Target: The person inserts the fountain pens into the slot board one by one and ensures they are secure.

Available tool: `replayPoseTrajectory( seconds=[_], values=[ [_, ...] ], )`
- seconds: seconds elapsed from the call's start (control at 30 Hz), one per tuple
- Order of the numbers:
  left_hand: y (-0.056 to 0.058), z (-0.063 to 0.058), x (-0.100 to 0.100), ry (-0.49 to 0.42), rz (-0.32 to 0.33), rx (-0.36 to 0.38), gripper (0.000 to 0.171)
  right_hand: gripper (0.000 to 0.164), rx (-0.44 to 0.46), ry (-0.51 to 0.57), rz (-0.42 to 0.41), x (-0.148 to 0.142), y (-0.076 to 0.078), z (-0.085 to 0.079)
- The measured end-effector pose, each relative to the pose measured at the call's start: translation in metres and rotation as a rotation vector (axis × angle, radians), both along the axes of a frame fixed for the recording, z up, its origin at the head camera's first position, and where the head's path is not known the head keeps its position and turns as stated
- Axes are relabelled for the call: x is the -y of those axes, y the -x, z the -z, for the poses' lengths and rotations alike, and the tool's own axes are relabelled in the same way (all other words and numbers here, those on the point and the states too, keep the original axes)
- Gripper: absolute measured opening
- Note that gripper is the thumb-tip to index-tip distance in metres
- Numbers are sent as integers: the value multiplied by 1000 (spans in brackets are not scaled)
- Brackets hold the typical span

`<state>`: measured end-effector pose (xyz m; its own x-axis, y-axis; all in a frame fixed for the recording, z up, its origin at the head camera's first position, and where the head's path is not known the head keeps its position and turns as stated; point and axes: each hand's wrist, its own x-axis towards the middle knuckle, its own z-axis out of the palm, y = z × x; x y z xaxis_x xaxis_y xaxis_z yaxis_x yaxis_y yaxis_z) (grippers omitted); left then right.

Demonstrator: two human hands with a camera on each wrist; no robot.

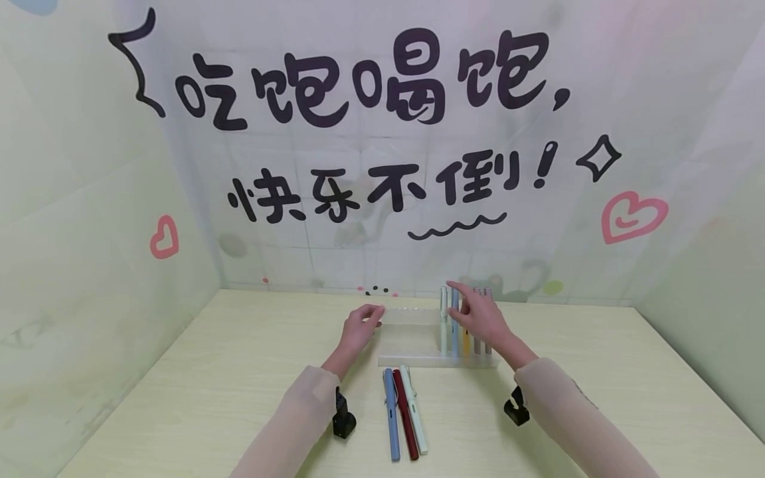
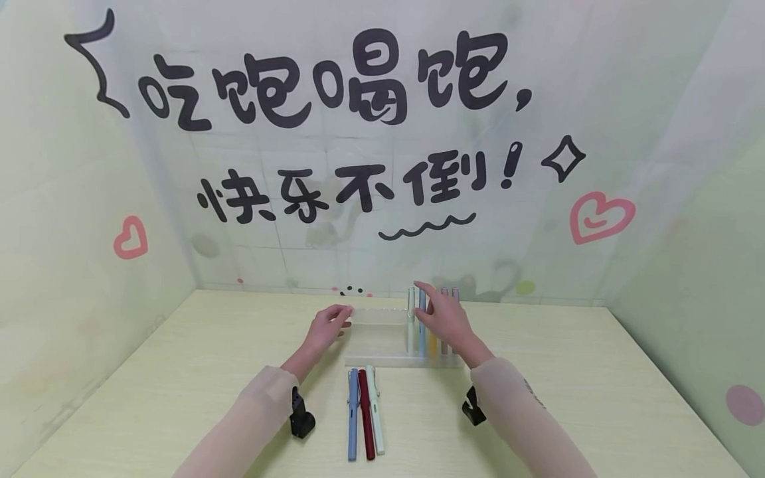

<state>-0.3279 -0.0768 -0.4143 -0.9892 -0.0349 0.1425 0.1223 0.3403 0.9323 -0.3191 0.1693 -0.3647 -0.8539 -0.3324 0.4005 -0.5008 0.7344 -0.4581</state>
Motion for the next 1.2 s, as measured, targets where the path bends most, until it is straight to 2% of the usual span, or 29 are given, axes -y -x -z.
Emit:
replayPoseTrajectory(
  seconds=[0.2,0.43,0.53,0.6,0.73,1.0,1.2],
  values=[
    [1,0,0,-4,1,0,31,45,-31,46,-23,0,-3,2],
    [3,4,1,-7,7,-59,38,40,-47,75,-72,1,-9,11],
    [4,4,1,-12,7,-43,35,39,-78,77,-94,2,-11,16],
    [5,3,0,-10,-1,-5,32,39,-108,72,-109,3,-13,18],
    [3,1,0,-7,-5,7,33,39,-129,83,-139,4,-17,24],
    [1,-1,0,-17,0,2,32,38,-65,141,-208,8,-27,29],
    [1,0,0,-4,1,2,34,36,5,161,-217,11,-34,33]
  ],
)
